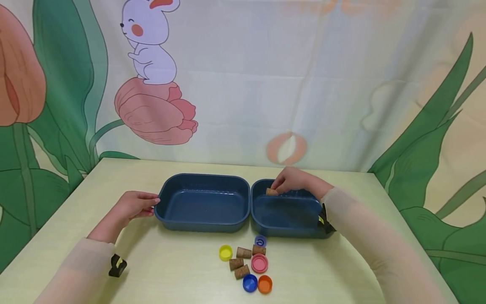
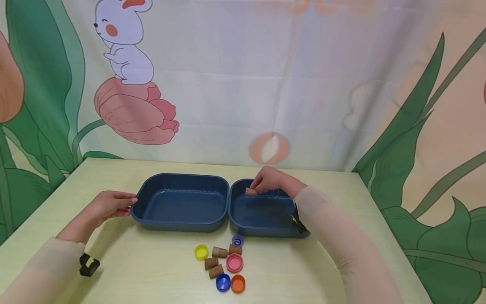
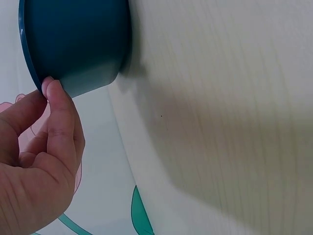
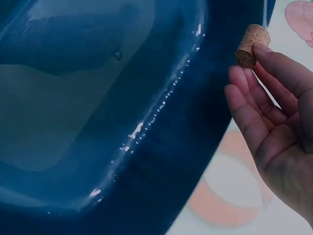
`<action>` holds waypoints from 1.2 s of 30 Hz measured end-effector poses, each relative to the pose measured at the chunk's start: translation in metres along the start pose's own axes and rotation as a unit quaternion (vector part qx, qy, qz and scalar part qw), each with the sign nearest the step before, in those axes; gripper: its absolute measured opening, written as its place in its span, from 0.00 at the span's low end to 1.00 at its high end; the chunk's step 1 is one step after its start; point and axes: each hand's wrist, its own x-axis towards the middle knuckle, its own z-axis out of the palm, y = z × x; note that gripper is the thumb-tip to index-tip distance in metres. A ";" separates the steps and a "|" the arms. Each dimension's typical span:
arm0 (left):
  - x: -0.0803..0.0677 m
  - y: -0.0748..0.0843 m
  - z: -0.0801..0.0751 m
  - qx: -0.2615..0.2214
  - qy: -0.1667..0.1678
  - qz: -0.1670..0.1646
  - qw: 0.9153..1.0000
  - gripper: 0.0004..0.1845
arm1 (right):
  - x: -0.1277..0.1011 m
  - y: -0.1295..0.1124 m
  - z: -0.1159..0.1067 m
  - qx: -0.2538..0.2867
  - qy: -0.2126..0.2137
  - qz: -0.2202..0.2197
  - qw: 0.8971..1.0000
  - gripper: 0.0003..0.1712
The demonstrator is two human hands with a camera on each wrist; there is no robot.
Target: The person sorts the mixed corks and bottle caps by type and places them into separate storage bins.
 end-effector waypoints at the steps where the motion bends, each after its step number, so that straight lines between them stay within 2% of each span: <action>1: 0.000 0.000 0.000 0.001 0.000 0.001 1.000 0.26 | 0.001 0.000 0.001 0.002 -0.001 0.001 1.000 0.16; 21: 0.000 -0.001 -0.001 0.001 -0.003 -0.001 1.000 0.26 | 0.024 -0.002 0.014 -0.014 -0.014 0.035 0.999 0.13; 36: 0.000 0.000 -0.001 -0.002 -0.003 0.006 1.000 0.26 | 0.030 -0.003 0.016 -0.030 -0.032 0.058 0.997 0.12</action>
